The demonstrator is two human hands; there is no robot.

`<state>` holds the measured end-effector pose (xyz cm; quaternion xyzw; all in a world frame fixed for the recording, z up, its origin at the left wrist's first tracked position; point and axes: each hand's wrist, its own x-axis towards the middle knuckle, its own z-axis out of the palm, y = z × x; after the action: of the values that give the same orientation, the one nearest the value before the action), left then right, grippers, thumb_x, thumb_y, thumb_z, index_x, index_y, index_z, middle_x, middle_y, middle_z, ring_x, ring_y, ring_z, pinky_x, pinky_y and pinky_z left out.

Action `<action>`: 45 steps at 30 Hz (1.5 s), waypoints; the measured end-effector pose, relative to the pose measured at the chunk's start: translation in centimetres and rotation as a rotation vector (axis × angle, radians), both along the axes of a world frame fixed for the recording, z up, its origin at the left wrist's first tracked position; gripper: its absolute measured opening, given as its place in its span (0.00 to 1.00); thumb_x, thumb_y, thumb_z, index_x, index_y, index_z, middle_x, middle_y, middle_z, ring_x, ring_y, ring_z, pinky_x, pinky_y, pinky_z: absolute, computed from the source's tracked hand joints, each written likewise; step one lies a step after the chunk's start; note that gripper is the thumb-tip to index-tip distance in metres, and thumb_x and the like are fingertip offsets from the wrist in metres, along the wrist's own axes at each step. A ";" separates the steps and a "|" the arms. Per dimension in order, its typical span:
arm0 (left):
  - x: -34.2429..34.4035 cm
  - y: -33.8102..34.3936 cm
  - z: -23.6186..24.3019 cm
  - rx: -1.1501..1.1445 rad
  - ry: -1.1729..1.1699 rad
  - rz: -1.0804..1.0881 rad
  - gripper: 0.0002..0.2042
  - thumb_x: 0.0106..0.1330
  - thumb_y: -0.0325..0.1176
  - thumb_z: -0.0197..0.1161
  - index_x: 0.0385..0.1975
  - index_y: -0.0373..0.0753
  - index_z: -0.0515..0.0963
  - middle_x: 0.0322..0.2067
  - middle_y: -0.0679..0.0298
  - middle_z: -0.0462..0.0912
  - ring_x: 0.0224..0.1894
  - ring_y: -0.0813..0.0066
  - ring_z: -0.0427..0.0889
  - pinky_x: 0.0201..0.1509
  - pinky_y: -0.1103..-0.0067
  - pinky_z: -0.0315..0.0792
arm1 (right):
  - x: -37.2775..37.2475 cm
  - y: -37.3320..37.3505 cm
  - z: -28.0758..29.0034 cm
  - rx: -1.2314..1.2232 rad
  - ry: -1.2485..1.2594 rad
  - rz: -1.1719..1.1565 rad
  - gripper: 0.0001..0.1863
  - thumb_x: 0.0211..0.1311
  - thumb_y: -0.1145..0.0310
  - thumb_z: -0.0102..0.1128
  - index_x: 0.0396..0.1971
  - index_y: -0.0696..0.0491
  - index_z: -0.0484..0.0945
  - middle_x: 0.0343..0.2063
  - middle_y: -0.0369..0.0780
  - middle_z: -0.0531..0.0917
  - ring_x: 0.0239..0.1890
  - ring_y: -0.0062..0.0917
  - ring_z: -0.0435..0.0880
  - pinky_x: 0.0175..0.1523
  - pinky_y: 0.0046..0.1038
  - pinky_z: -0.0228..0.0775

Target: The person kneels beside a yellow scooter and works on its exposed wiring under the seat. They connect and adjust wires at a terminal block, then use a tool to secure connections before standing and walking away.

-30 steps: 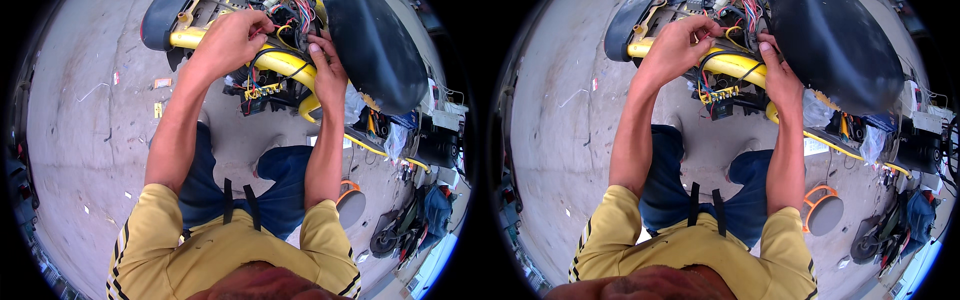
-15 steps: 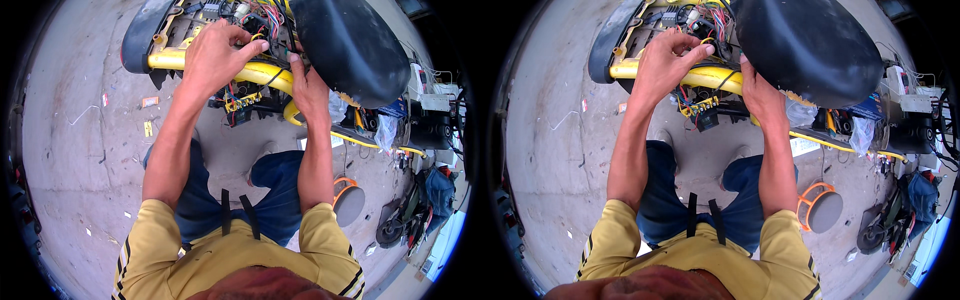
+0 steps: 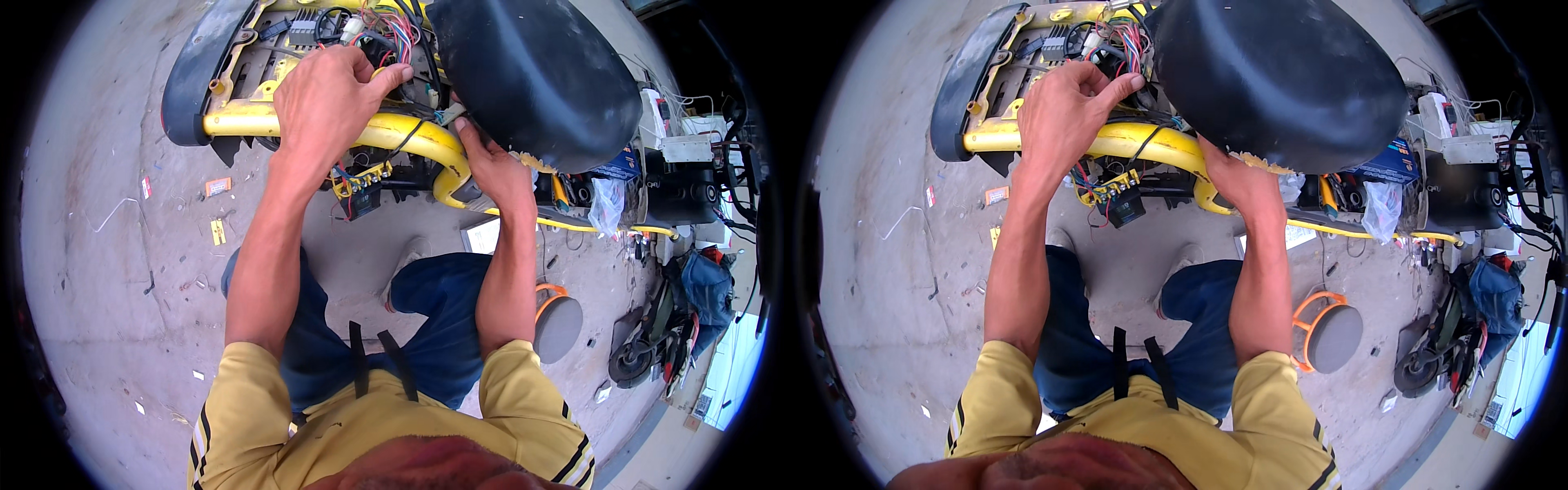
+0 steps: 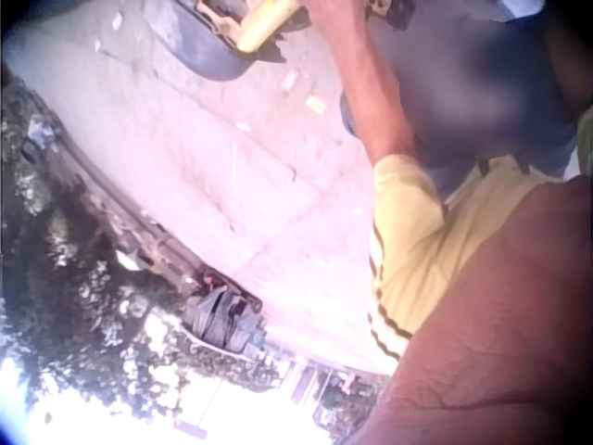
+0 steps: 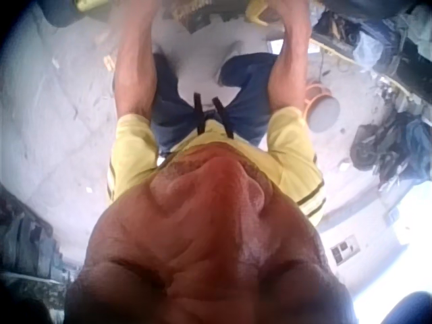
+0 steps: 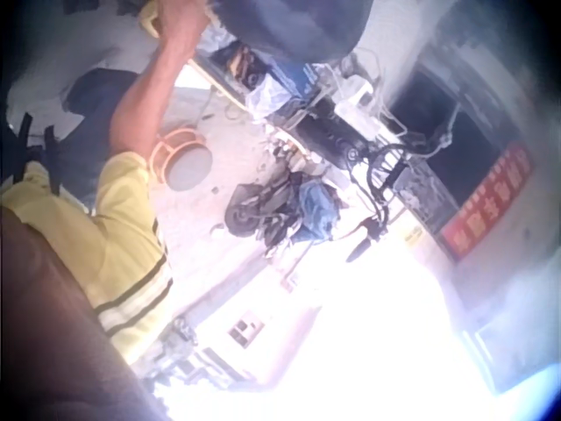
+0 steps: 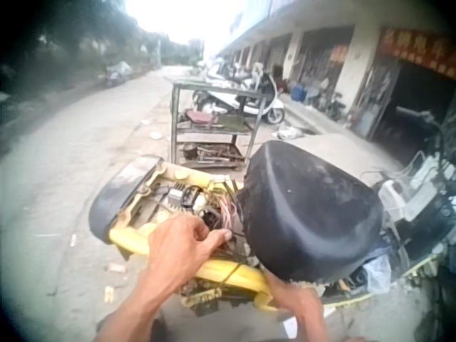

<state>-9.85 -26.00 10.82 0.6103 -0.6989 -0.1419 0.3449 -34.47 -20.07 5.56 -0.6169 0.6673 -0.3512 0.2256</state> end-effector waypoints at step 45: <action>1.1 -1.0 -2.0 -0.039 0.114 -0.092 0.19 0.66 0.49 0.77 0.32 0.37 0.87 0.20 0.70 0.76 0.24 0.82 0.70 0.28 0.78 0.63 | -4.2 1.7 -0.1 -0.705 0.566 -0.044 0.10 0.69 0.68 0.73 0.47 0.51 0.90 0.40 0.42 0.92 0.41 0.42 0.92 0.44 0.34 0.82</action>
<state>-8.74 -27.02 8.86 0.5614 -0.7081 -0.1785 0.3892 -38.68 -18.32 5.42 -0.7135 0.5551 -0.3793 -0.1973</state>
